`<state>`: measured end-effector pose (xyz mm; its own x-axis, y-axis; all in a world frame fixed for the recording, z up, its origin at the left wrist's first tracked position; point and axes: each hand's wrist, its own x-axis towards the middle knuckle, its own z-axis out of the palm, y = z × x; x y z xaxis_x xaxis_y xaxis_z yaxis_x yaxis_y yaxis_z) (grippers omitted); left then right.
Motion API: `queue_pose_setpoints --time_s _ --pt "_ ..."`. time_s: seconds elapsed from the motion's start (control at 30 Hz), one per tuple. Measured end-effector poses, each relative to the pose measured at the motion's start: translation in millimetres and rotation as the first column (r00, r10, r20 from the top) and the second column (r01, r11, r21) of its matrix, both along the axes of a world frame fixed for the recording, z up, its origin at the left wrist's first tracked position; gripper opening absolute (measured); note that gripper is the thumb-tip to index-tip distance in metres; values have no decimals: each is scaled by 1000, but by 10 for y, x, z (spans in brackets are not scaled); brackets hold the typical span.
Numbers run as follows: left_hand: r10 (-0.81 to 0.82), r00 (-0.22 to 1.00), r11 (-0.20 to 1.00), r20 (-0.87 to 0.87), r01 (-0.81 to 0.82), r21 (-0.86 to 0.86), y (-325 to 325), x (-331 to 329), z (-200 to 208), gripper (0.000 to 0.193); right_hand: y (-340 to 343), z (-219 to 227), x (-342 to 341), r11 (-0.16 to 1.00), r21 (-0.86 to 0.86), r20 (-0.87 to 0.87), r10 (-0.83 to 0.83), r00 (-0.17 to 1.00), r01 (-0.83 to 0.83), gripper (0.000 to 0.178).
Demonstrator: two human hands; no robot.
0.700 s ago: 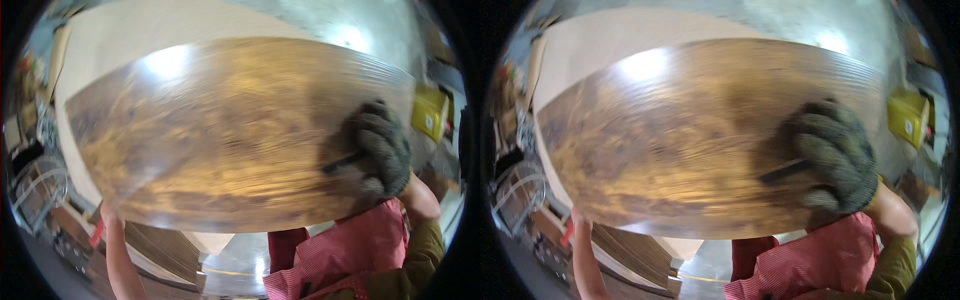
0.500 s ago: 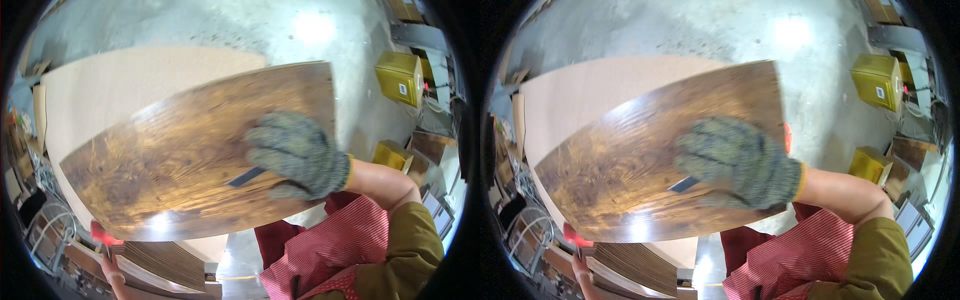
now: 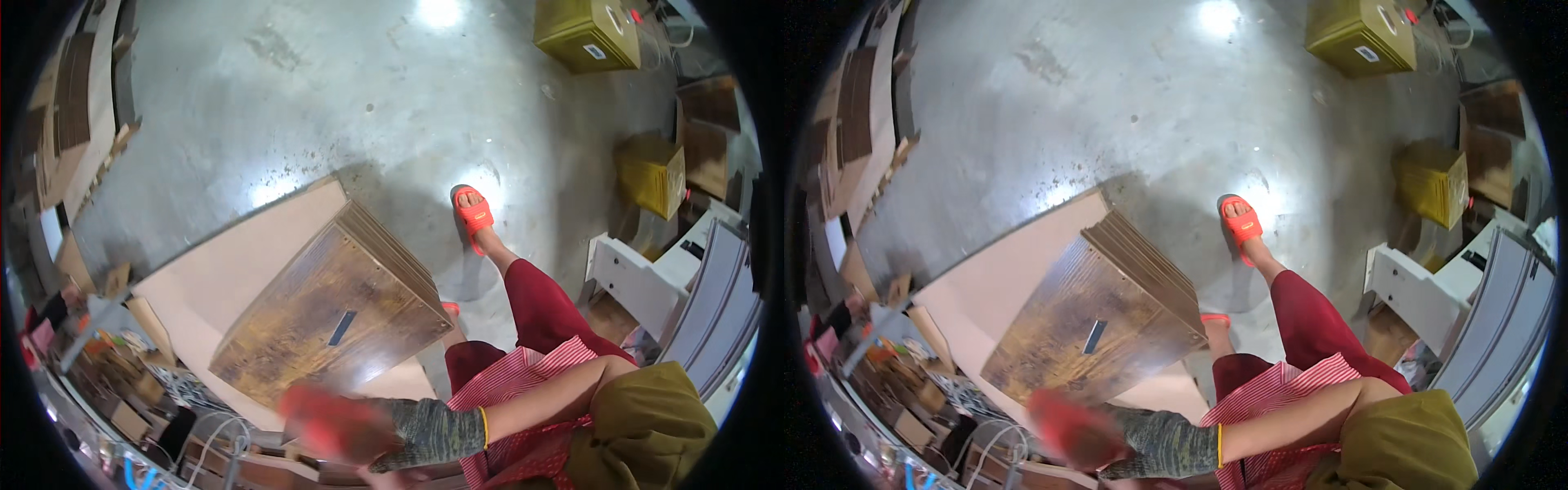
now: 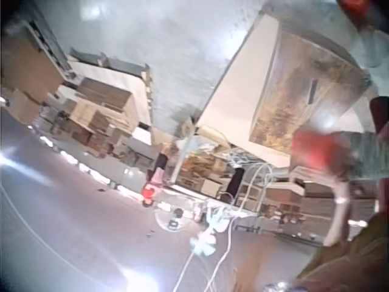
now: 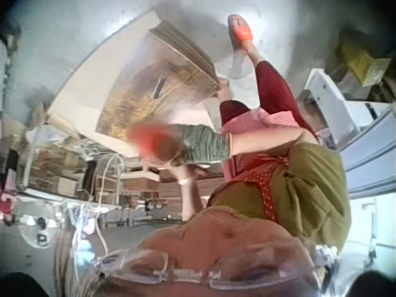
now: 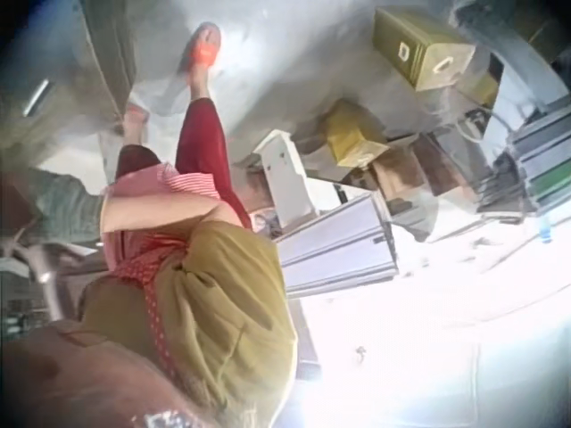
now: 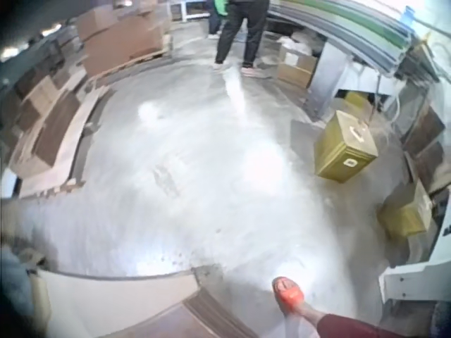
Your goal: The person taps a wooden box with a mallet to align the pieces and trims the edges using a blade.
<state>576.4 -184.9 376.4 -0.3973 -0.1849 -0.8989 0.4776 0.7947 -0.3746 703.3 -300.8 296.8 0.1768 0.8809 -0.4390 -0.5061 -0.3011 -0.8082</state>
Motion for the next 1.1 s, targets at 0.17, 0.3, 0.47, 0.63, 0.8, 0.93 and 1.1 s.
queue_pose_setpoints --time_s 0.17,0.3,0.47,0.63,0.8,0.93,1.1 --pt "-936 58 318 346 556 768 -451 878 -455 22 -731 -210 433 997 -72 -60 16 998 -20 49" --pt "-981 100 -119 -168 372 921 638 1247 -815 34 -911 -700 1346 747 -550 106 -382 918 375 28" --pt "-987 -143 12 79 417 909 1391 1872 -1722 53 -821 -1463 1606 601 -771 100 -211 972 210 27" --pt "-960 -178 48 217 659 751 1373 2050 -1859 59 -647 -1887 1453 720 -668 296 28 955 186 32" --pt "-950 -130 137 284 643 754 1347 2117 -1919 61 -354 -2323 1044 685 -666 422 21 906 295 34" --pt "-954 -90 162 287 650 743 1404 2011 -1932 62 -146 -2186 1099 723 -689 199 119 973 52 38" --pt "-957 -83 163 278 641 751 1378 2028 -1921 63 -36 -2221 1176 605 -770 252 -5 968 203 35"
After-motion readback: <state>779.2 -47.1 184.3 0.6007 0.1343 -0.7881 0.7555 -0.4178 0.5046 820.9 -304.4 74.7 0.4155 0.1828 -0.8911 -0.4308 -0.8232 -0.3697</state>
